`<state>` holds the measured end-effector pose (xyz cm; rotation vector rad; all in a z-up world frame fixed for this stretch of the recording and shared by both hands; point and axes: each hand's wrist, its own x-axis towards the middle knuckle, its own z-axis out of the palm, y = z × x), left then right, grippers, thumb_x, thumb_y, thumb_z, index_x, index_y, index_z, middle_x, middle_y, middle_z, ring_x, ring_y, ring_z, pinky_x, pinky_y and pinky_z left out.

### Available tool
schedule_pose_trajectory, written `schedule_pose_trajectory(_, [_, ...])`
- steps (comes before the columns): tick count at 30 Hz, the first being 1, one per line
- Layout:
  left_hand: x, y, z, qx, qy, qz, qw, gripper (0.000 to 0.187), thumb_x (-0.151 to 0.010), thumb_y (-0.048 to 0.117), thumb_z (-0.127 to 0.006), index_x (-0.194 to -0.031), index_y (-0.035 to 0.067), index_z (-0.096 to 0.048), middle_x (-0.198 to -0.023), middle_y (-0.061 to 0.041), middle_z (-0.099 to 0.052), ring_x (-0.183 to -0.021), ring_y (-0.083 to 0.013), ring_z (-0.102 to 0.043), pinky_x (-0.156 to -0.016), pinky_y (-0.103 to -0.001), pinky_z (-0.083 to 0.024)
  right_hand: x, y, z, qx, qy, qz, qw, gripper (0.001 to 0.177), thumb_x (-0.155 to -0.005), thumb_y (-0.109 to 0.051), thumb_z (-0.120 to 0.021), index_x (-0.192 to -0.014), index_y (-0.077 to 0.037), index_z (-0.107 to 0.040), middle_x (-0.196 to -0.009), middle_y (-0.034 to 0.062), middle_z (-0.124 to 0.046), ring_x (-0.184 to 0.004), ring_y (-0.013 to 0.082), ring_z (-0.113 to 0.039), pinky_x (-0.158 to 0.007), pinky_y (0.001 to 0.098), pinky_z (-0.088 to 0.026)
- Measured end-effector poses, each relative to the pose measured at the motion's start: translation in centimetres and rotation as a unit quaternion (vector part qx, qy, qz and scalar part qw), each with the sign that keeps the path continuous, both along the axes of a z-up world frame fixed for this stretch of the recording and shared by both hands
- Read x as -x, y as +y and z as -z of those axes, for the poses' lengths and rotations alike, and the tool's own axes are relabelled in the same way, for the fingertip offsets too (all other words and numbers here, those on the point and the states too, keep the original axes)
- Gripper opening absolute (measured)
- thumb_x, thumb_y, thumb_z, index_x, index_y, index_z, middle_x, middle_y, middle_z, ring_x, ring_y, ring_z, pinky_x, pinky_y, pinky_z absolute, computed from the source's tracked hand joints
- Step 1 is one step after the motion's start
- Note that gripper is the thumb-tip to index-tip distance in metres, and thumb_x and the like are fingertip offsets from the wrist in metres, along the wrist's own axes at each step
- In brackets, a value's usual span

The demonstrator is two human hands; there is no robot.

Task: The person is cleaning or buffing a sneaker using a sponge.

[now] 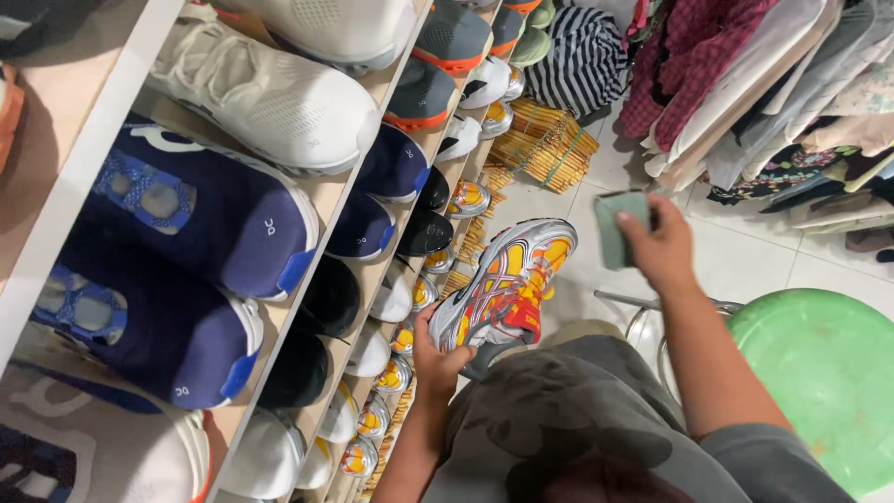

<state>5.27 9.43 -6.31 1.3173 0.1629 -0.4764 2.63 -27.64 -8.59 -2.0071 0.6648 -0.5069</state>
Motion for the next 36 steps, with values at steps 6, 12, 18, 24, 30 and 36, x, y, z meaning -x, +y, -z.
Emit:
schedule_pose_trajectory(6, [-1.4, 0.2, 4.8, 0.004, 0.04, 0.004, 0.999, 0.079, -0.061, 0.003, -0.065, -0.138, -0.002, -0.046, -0.124, -0.015, -0.063, -0.112, -0.0254, -0.063, -0.099, -0.036, -0.049, 4.9, -5.6, 9.1, -0.241, 0.071, 0.043, 0.967, 0.028, -0.085, -0.003, -0.059, -0.113, -0.003, -0.065, -0.09, 0.0065, -0.065, -0.08, 0.0161, -0.061, -0.071, 0.0308, -0.05])
schedule_pose_trajectory(12, [-4.7, -3.6, 6.8, 0.002, 0.142, 0.015, 0.99, 0.072, -0.064, 0.004, -0.062, -0.135, 0.001, -0.052, -0.121, -0.013, -0.065, -0.112, -0.0253, -0.062, -0.097, -0.035, -0.049, 3.0, -7.5, 7.8, -0.539, 0.124, -0.034, 0.832, 0.047, -0.102, -0.039, -0.047, -0.097, 0.002, -0.07, -0.075, 0.0107, -0.066, -0.061, 0.0226, -0.06, -0.057, 0.035, -0.051])
schedule_pose_trajectory(18, [-10.7, -11.1, 8.3, -0.014, 0.156, 0.104, 0.982, 0.064, -0.067, 0.005, -0.06, -0.131, 0.0, -0.058, -0.118, -0.012, -0.067, -0.109, -0.0232, -0.063, -0.095, -0.031, -0.048, -1.9, -11.9, 7.1, -0.351, 0.2, -0.17, 0.899, 0.049, -0.094, -0.042, -0.06, -0.129, -0.009, -0.063, -0.117, 0.0007, -0.071, -0.111, 0.0112, -0.06, -0.097, 0.0284, -0.043])
schedule_pose_trajectory(24, [-16.7, -19.7, 9.3, -0.053, 0.173, 0.187, 0.966, 0.06, -0.076, 0.017, -0.066, -0.134, 0.002, -0.057, -0.116, -0.014, -0.066, -0.104, -0.0226, -0.061, -0.088, -0.035, -0.048, -5.3, -18.4, 10.0, -0.372, 0.216, -0.167, 0.887, 0.036, -0.091, -0.027, -0.066, -0.117, -0.002, -0.072, -0.106, 0.006, -0.076, -0.1, 0.0157, -0.067, -0.093, 0.0312, -0.05])
schedule_pose_trajectory(30, [-19.4, -23.5, 10.9, -0.133, 0.229, 0.065, 0.962, 0.068, -0.085, 0.042, -0.058, -0.147, 0.02, -0.044, -0.129, -0.001, -0.058, -0.106, -0.0143, -0.059, -0.081, -0.034, -0.048, -8.8, -22.2, 15.1, -0.482, 0.224, 0.001, 0.847, 0.024, -0.091, -0.019, -0.069, -0.109, -0.003, -0.07, -0.082, 0.0046, -0.068, -0.062, 0.0142, -0.056, -0.056, 0.0303, -0.047])
schedule_pose_trajectory(36, [-15.6, -19.6, 17.1, -0.227, 0.26, 0.074, 0.936, 0.064, -0.087, 0.036, -0.065, -0.144, 0.013, -0.049, -0.116, -0.007, -0.061, -0.093, -0.0191, -0.057, -0.073, -0.033, -0.045, -13.1, -19.6, 22.8, -0.38, 0.221, 0.049, 0.897, 0.026, -0.092, -0.025, -0.074, -0.106, -0.004, -0.071, -0.085, 0.0064, -0.069, -0.071, 0.0155, -0.056, -0.063, 0.0324, -0.047])
